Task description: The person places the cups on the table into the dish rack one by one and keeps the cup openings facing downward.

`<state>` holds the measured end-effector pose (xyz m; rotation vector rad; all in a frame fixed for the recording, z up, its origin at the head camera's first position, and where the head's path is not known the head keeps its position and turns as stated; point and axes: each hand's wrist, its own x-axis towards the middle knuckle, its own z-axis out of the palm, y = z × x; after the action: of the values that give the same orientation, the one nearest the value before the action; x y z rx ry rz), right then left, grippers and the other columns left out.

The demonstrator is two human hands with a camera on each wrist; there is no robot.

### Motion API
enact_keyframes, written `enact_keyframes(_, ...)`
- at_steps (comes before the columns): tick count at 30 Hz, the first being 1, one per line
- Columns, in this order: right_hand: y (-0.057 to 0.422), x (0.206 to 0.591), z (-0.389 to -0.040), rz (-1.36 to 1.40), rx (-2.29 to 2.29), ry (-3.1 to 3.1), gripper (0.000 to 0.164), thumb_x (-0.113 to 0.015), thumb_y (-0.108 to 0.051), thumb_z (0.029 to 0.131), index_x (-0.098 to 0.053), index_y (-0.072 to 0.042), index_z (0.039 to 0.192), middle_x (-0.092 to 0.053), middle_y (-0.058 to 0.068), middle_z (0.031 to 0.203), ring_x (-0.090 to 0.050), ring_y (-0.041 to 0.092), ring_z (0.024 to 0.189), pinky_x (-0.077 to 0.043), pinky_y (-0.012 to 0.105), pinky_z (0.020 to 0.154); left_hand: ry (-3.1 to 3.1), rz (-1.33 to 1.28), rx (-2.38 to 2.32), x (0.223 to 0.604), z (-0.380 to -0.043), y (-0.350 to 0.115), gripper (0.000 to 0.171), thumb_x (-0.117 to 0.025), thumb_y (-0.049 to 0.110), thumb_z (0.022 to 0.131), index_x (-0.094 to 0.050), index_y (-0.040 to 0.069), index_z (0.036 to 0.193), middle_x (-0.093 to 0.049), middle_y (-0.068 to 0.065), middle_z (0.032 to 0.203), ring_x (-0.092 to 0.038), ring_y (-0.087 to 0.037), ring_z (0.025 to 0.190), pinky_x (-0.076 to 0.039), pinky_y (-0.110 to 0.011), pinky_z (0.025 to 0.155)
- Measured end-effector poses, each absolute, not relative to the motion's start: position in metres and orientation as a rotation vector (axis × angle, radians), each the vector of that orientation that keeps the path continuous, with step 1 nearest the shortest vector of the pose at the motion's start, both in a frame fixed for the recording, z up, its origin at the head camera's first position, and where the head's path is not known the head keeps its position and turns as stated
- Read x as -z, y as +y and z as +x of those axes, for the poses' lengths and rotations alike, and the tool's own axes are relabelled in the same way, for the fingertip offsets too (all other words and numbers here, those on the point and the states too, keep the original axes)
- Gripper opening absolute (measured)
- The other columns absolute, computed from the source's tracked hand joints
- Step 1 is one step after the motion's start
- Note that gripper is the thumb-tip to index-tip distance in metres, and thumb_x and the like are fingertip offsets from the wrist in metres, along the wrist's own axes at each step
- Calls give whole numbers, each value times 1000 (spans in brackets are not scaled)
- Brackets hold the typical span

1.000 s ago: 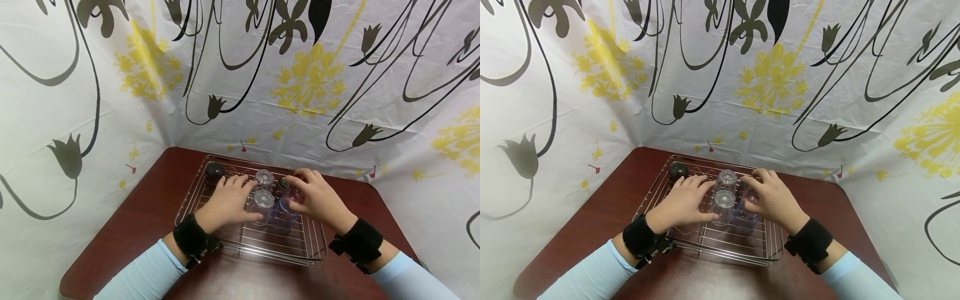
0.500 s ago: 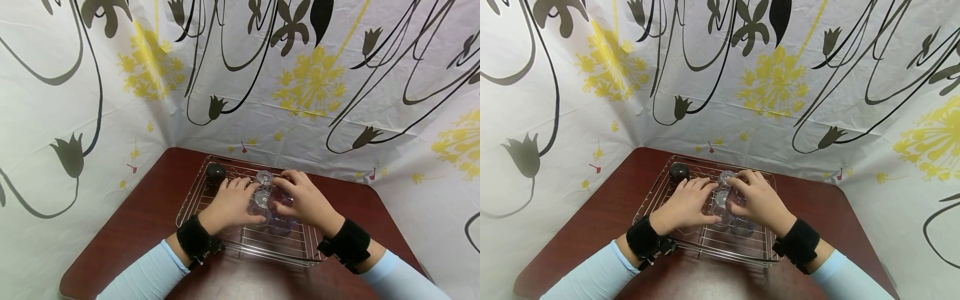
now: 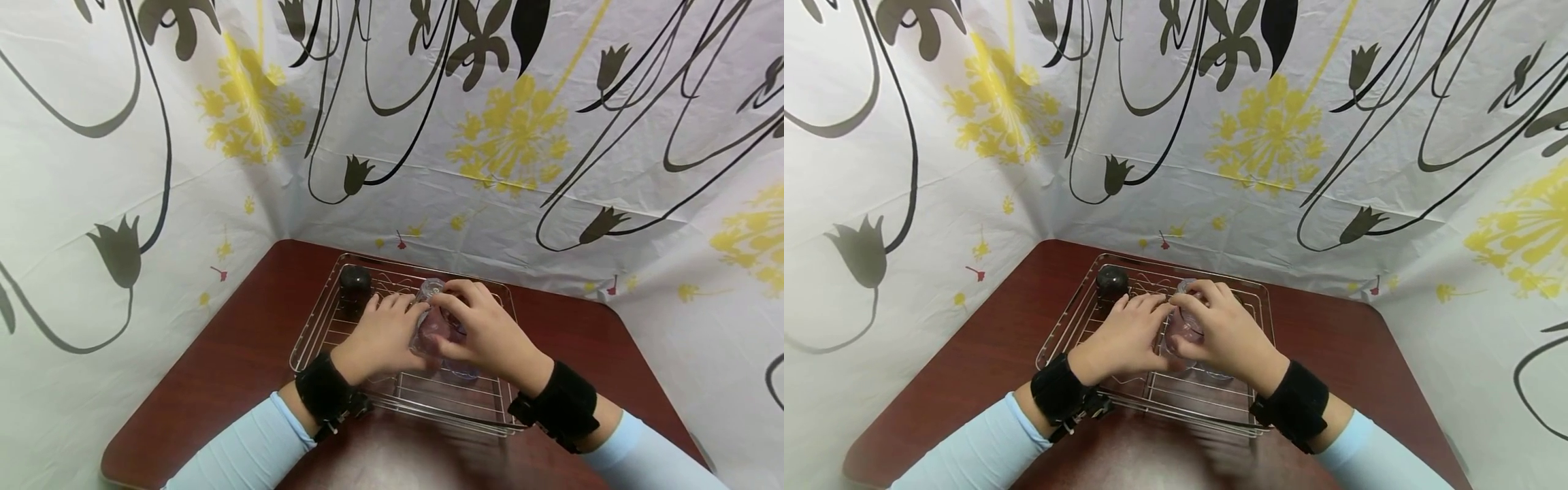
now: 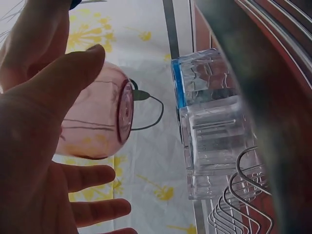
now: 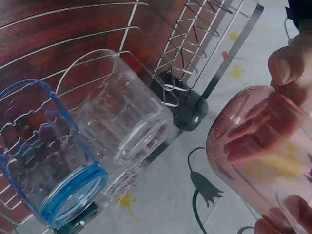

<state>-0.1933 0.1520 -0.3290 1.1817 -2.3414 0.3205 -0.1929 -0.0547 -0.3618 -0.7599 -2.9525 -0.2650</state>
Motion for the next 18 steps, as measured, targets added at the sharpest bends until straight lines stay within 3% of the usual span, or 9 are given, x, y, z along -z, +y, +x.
enact_keyframes(13,147,332,-190,1186,-385,-2367,50,-71,-36,86,-60,-13,129,-53,12,130,-51,31,119,-46,48,97,-2905,-757,341,366,-193,-54,96,-69,77,71,-47,22,147,-51,-4,147,-45,-29,138,-30,-60,115)
enact_keyframes(18,149,334,-190,1189,-411,-2365,51,-69,-39,89,-57,-12,131,-52,11,133,-50,32,122,-45,50,99,-2887,-799,467,364,-193,-58,91,-73,69,72,-49,20,145,-55,-2,142,-50,-25,131,-38,-53,110)
